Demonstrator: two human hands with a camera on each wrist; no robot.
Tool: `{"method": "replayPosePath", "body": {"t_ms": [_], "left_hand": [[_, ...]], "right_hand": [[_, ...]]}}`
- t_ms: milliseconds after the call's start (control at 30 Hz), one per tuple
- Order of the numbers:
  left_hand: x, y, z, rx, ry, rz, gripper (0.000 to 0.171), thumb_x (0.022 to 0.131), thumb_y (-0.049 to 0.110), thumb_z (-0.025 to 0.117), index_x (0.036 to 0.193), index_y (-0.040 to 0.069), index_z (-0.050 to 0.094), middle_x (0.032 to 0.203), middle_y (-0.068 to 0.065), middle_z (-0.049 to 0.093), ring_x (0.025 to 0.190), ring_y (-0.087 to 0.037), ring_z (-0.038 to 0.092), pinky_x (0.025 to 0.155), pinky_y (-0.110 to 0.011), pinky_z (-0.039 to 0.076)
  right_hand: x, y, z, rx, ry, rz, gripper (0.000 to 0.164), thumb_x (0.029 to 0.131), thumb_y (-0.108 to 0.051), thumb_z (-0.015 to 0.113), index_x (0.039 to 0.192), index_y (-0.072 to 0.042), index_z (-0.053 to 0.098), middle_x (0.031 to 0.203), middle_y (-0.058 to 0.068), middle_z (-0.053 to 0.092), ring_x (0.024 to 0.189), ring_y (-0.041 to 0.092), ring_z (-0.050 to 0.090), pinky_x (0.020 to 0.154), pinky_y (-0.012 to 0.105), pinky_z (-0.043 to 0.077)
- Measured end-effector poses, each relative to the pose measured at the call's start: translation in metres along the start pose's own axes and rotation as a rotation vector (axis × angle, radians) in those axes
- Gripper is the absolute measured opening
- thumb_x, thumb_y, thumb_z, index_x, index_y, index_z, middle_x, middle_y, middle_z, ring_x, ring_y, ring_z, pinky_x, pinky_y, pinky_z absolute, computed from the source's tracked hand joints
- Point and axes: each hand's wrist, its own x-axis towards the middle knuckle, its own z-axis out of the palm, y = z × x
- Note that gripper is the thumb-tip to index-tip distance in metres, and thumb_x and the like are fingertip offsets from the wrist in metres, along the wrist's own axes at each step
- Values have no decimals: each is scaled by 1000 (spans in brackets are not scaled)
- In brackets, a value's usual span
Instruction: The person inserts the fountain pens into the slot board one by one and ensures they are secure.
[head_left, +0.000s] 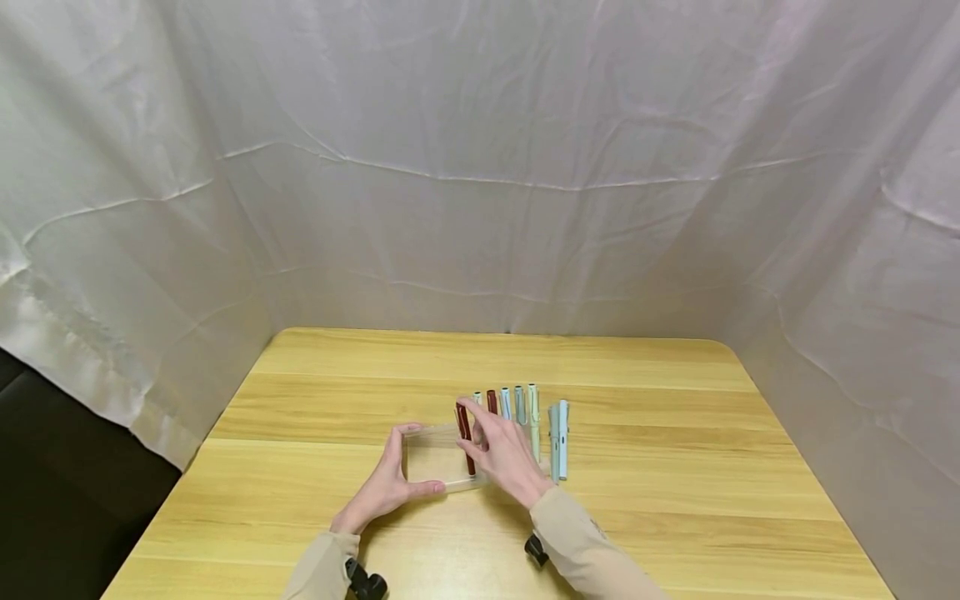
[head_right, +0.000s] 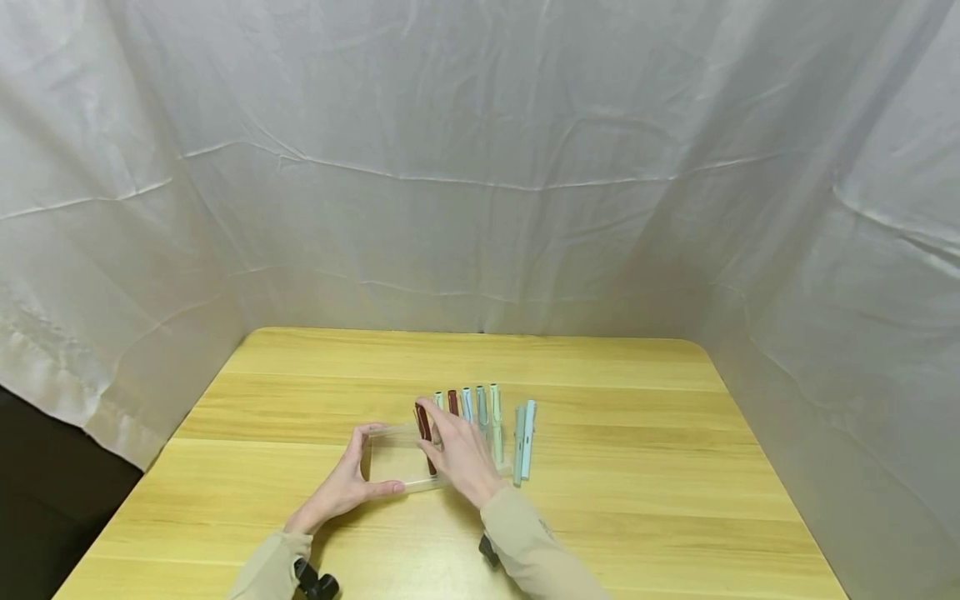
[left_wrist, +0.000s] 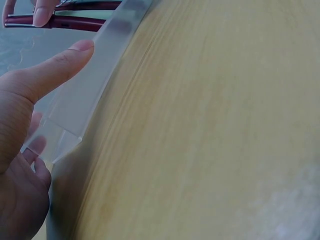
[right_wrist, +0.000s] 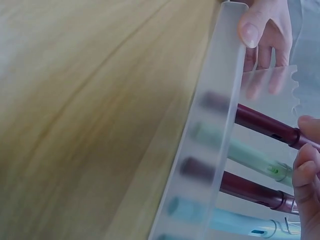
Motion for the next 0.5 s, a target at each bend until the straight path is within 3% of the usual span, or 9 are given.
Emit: {"method": "replayPosePath", "body": {"t_ms": [267,500], "left_hand": [[-5,27,-4,-43,1,-19,92,58,21,83,130,6,28,133,-18,33,126,-39,30,104,-61,19],[-5,31,-6,-44,-15,-32,91,59,22,82,130,7,28,134,-17,32,128,-37,28,106,-60,17]], "right_hand": [[4,-1,-1,4,-90,75,65,78,-20,67,135,-23,36,56,-13,51,45,-4,40,46,10,40],[5,0,-2,4,-109,91,64,79,-19,66,136,-24,36,55,-11,54,42,-5,40,45,9,40]]}}
